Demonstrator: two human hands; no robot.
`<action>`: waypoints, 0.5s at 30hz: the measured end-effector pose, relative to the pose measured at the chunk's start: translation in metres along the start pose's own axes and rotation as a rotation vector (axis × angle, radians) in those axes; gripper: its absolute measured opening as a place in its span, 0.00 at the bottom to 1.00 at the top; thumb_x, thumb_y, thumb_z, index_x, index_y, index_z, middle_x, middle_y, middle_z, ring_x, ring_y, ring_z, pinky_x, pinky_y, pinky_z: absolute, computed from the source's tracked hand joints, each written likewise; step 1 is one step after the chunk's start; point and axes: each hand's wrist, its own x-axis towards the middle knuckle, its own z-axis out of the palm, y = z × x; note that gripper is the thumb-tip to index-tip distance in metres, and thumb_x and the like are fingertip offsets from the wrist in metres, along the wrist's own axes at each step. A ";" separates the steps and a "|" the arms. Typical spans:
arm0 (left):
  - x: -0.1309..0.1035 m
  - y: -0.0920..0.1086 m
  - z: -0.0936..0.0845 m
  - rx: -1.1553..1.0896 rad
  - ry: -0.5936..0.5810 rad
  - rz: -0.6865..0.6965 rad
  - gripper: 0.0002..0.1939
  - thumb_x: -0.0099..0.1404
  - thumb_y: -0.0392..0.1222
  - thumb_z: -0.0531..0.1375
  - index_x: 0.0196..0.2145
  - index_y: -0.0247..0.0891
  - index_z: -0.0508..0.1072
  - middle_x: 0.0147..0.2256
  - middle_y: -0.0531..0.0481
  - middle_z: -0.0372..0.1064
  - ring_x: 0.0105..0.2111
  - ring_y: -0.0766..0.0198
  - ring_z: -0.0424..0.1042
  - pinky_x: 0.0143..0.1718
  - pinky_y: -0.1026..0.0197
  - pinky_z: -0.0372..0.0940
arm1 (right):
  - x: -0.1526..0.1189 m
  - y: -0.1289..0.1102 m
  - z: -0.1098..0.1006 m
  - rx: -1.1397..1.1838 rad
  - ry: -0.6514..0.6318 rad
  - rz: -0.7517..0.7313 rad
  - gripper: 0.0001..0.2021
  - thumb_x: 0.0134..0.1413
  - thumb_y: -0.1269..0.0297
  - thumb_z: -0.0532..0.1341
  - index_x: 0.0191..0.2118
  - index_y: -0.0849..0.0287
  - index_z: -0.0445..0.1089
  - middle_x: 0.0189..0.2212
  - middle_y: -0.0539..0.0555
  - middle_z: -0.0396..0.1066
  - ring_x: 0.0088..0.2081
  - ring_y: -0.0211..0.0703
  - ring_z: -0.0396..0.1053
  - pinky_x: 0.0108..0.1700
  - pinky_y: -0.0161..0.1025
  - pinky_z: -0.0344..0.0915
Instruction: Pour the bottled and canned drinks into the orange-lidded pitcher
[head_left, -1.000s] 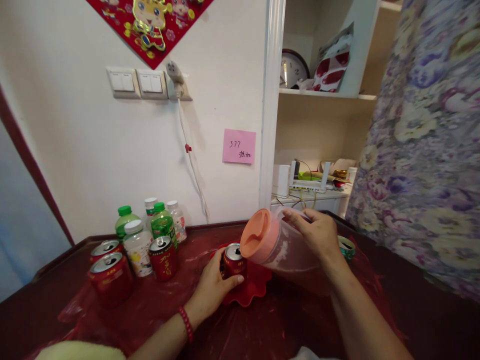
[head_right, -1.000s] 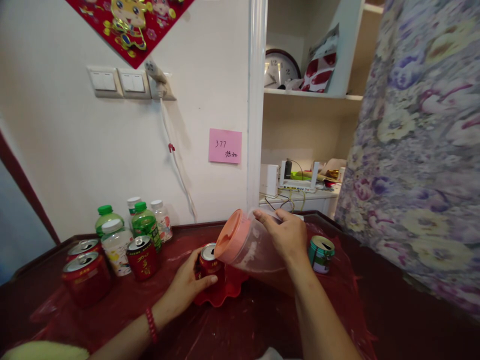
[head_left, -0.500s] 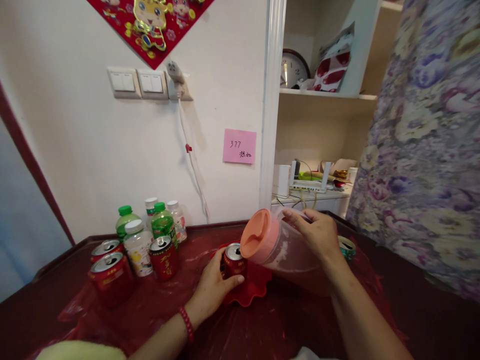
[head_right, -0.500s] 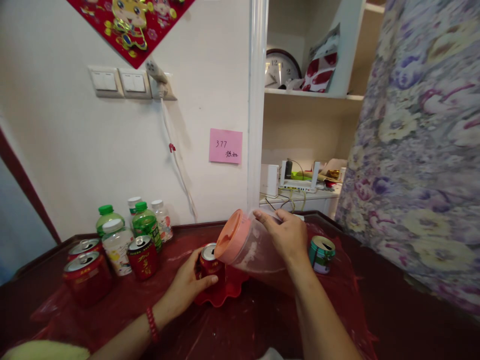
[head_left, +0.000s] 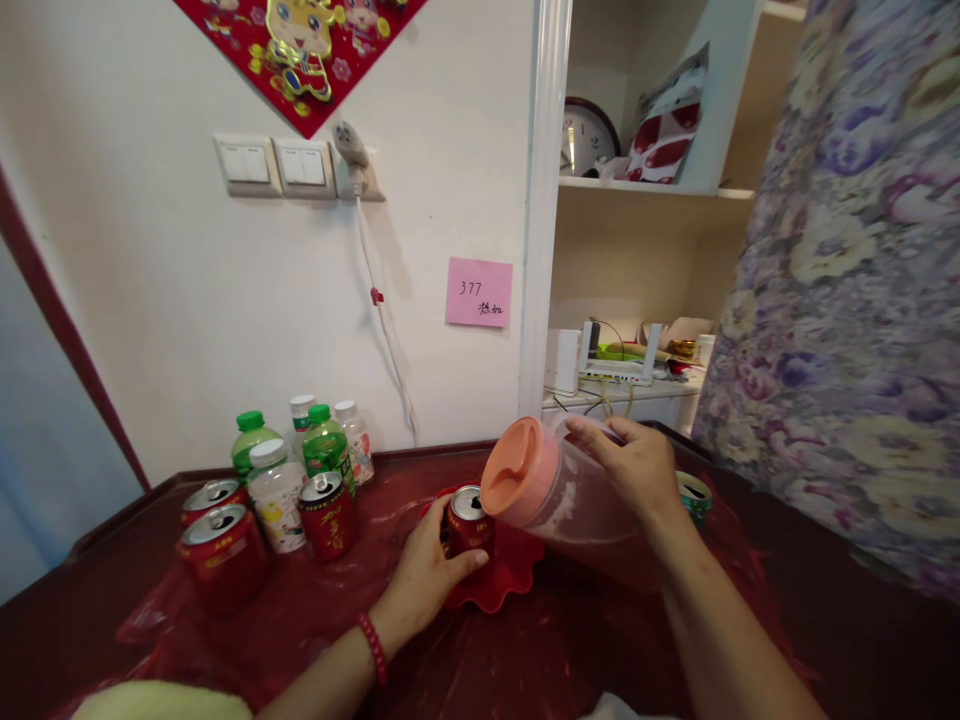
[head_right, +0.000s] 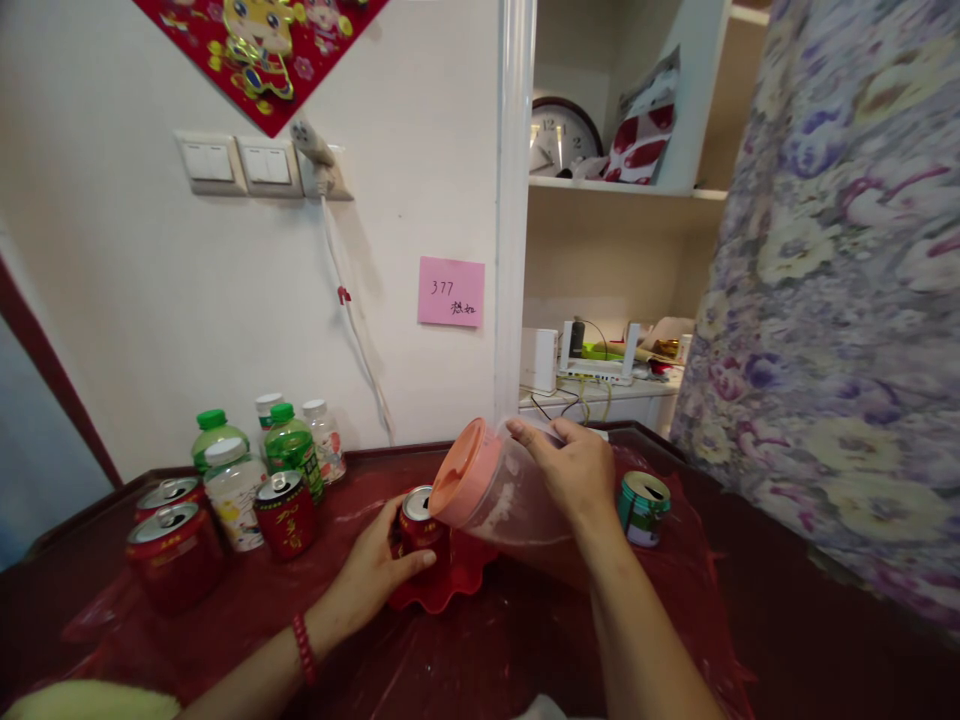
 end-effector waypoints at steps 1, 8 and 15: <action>0.000 0.000 0.000 0.004 0.000 -0.002 0.38 0.49 0.41 0.72 0.58 0.38 0.67 0.61 0.35 0.71 0.61 0.43 0.70 0.63 0.42 0.63 | 0.000 0.000 0.000 -0.001 0.000 0.001 0.35 0.39 0.22 0.60 0.16 0.53 0.56 0.18 0.44 0.46 0.25 0.39 0.49 0.28 0.38 0.45; -0.001 0.005 0.001 0.026 -0.001 -0.007 0.38 0.50 0.42 0.71 0.58 0.38 0.66 0.61 0.34 0.70 0.61 0.42 0.70 0.63 0.41 0.64 | 0.000 0.000 0.000 -0.007 -0.007 -0.003 0.34 0.39 0.23 0.60 0.16 0.53 0.56 0.18 0.45 0.47 0.25 0.39 0.50 0.29 0.39 0.46; -0.001 0.002 -0.001 0.032 -0.012 0.000 0.38 0.51 0.42 0.71 0.59 0.38 0.66 0.62 0.35 0.69 0.62 0.43 0.69 0.65 0.41 0.61 | 0.000 0.000 0.000 -0.002 -0.001 -0.006 0.34 0.40 0.23 0.60 0.16 0.52 0.56 0.18 0.44 0.47 0.25 0.39 0.50 0.29 0.39 0.46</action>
